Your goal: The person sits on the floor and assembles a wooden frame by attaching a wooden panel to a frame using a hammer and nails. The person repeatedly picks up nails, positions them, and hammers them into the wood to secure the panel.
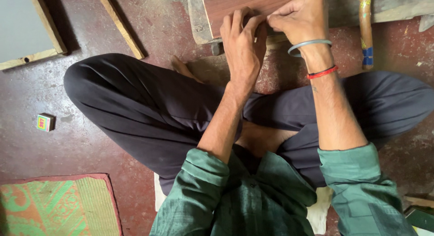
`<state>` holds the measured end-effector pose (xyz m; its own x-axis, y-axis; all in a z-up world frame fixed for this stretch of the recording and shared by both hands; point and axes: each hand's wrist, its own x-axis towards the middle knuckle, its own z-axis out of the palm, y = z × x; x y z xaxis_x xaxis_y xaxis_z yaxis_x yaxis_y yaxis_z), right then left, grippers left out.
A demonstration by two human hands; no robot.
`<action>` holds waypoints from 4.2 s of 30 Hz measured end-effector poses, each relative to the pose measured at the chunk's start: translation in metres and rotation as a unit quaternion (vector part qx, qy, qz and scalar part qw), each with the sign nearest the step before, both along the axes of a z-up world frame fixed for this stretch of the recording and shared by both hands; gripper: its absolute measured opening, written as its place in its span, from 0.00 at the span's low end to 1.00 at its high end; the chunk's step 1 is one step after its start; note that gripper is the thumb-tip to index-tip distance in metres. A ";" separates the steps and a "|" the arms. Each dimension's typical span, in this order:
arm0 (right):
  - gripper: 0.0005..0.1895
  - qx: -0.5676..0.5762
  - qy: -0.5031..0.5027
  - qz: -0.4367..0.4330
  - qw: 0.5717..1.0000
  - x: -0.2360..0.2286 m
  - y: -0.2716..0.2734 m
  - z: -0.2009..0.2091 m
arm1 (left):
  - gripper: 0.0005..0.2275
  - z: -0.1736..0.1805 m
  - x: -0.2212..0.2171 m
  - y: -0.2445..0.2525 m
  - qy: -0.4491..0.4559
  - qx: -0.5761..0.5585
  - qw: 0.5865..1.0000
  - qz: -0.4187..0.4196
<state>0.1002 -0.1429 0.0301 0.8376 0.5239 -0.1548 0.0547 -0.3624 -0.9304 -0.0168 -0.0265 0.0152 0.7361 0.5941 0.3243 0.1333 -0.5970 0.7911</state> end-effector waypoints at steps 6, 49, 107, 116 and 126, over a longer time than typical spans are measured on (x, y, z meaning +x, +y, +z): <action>0.25 -0.019 -0.004 0.001 1.000 0.003 -0.005 0.000 | 0.09 0.005 0.000 -0.002 0.001 -0.018 1.000 -0.013; 0.31 -0.290 -0.387 -0.114 0.868 0.013 -0.104 0.014 | 0.07 -0.020 -0.001 0.007 -0.014 -0.026 0.999 -0.027; 0.26 -0.206 -0.199 -0.017 0.958 -0.073 0.002 0.052 | 0.07 -0.004 -0.005 0.011 0.003 -0.046 0.998 -0.036; 0.29 -0.199 -0.148 0.010 0.969 -0.067 0.001 0.046 | 0.09 -0.008 0.000 0.013 -0.018 -0.025 0.999 -0.029; 0.28 -0.206 -0.158 0.008 0.966 -0.066 0.003 0.045 | 0.07 -0.005 0.000 0.010 -0.016 -0.041 0.999 -0.027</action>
